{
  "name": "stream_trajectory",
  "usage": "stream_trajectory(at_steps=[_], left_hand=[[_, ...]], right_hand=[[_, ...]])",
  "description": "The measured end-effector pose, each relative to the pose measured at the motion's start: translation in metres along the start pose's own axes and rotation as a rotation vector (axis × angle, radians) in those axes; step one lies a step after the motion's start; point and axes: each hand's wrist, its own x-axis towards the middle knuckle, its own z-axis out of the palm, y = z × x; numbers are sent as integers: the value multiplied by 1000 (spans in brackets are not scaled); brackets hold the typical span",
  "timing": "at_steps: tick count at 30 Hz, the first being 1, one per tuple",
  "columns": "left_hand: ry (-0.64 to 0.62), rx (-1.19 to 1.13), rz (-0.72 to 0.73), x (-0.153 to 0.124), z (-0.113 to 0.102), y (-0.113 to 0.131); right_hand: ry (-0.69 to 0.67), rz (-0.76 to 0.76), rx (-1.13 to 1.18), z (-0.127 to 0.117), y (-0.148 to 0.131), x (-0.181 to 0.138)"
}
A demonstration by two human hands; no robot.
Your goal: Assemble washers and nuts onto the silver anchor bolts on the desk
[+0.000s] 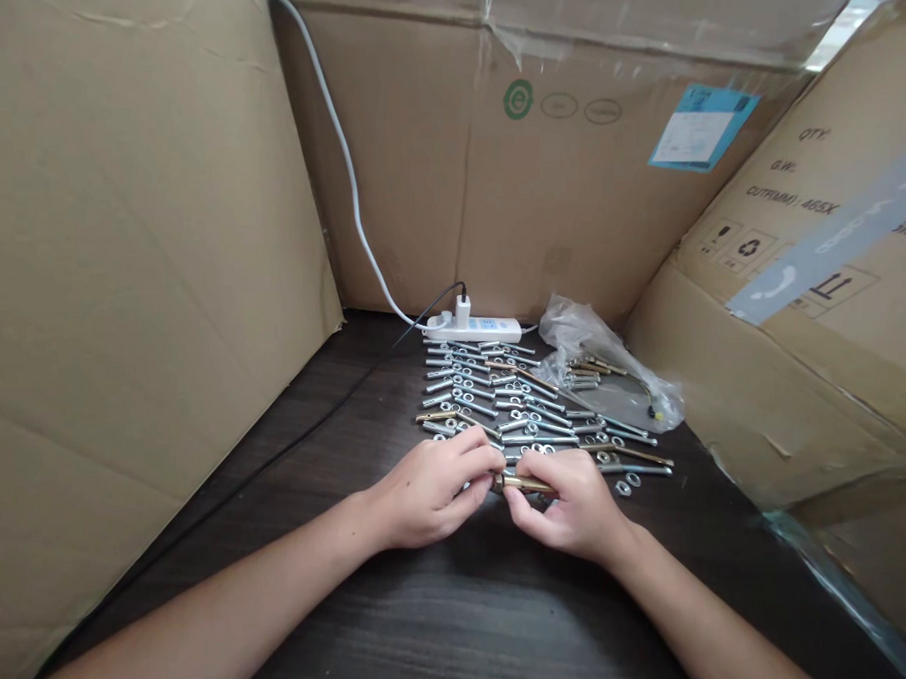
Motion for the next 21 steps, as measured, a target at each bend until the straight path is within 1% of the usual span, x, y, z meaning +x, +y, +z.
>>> stream_trajectory(at_steps=[7,11,13,15,21], left_hand=[[-56,31,10,1,2,-4],[10,8,-36,1,3,-3],[28,-13,-26,0,2,-1],[15,-20,-6,0,1,0],[-28,21,-11,1,0,-1]], right_hand=[[13,-18,-3,0,0,0],[-5,6,-2,0,1,0],[-10,13,2,0,1,0],[-10,13,6,0,1,0],[-9,-5,-12,0,1,0]])
